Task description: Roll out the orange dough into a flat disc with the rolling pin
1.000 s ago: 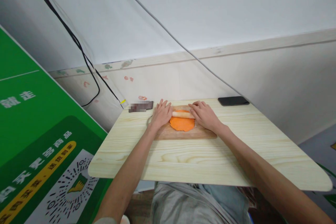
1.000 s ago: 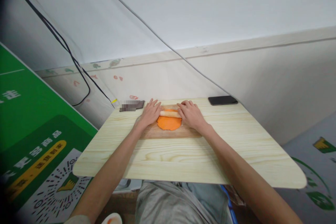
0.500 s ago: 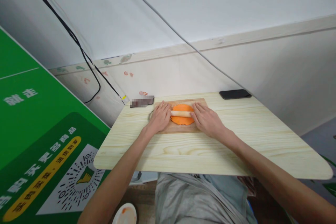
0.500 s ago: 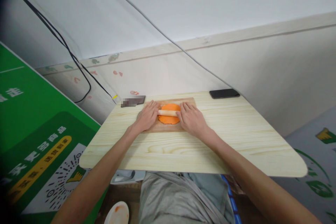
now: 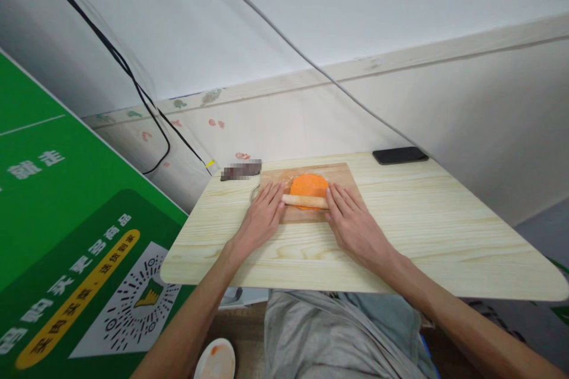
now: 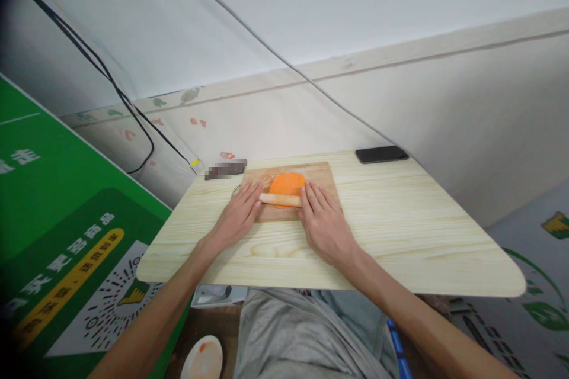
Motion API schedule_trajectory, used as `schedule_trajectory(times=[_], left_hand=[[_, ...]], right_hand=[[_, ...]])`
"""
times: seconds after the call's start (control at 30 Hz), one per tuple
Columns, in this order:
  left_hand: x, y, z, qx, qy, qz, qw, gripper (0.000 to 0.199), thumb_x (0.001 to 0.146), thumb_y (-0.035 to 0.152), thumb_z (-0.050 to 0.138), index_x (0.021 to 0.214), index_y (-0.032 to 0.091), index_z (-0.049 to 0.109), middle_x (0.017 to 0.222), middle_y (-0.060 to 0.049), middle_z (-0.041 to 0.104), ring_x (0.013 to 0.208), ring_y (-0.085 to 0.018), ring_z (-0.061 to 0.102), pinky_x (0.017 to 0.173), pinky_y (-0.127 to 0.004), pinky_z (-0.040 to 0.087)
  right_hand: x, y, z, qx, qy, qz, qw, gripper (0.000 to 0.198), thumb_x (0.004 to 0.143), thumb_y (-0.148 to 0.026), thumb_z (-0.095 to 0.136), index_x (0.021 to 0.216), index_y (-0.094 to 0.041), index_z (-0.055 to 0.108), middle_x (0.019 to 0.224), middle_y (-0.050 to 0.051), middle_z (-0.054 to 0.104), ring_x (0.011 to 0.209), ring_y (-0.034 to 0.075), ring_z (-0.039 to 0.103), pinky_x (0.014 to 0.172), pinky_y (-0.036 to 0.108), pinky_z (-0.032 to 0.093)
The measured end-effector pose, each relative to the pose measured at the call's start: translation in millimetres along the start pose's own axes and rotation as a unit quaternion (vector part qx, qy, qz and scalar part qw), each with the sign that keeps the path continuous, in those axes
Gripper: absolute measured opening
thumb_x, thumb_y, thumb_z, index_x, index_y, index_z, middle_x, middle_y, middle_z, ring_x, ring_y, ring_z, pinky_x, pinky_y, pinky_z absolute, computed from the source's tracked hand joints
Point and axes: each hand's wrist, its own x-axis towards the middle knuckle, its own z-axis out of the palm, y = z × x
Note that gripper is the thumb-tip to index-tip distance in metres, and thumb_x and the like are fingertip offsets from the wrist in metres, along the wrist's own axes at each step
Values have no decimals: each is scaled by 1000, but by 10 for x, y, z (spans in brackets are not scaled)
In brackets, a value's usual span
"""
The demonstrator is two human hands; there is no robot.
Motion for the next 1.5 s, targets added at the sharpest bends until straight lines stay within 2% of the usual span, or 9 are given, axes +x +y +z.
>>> schedule_trajectory(times=[0.17,0.3,0.43,0.53,0.7,0.8,0.9,1.07,1.5], left_hand=[[33,-12,23,-2,5,-6,1000,57,114,40,32,166,19,45,174,-12,44,169,-27,27,138,-55,26],[295,-76,102,4,5,-24,1000,57,114,41,31,162,16,51,170,-15,50,167,-29,33,138,-53,25],[587,-149,165,4,-10,-47,999,55,114,41,32,156,14,57,165,-18,55,163,-31,39,137,-56,24],[736,-172,170,4,-9,-29,1000,50,114,39,38,153,16,60,164,-19,56,161,-31,44,135,-56,25],[794,-165,140,7,63,-69,996,47,113,42,46,153,21,61,145,-16,72,142,-29,61,126,-49,40],[735,-174,119,-29,91,-23,995,41,110,41,55,146,24,68,146,-11,73,141,-29,61,126,-49,42],[672,-165,81,-80,72,42,993,50,103,43,67,150,26,65,153,-9,68,146,-29,59,128,-50,43],[630,-102,-21,-92,9,103,990,72,92,53,80,155,27,60,159,-9,63,153,-33,52,132,-56,37],[620,-88,-42,-110,-44,93,989,76,88,57,83,155,30,60,159,-9,63,149,-32,55,132,-55,37]], right_hand=[[52,86,2,2,-14,-5,1000,62,113,-30,32,163,4,45,166,29,49,161,37,40,132,56,37],[312,327,55,0,-36,-6,999,65,114,-36,27,159,4,50,160,29,56,158,38,46,130,58,38],[575,490,136,-13,-35,33,999,70,113,-44,31,157,7,50,163,33,51,161,42,38,130,63,33],[694,565,188,-13,-44,51,998,65,114,-45,33,155,0,57,164,30,51,160,43,38,129,68,30],[757,634,179,8,-18,21,1000,42,113,-34,43,137,-20,74,152,17,67,155,39,44,129,69,26],[751,592,152,54,1,-18,998,41,109,-20,45,139,-22,74,144,15,71,146,34,53,124,61,37],[724,502,148,116,-26,-40,992,43,108,-22,47,145,-21,70,145,16,71,136,32,61,116,55,48],[655,420,116,160,-80,-57,982,57,107,-36,53,162,-23,54,161,16,59,145,35,56,119,58,44],[636,383,66,167,-91,-54,980,57,104,-41,59,160,-30,57,167,12,53,148,35,53,122,58,38]])
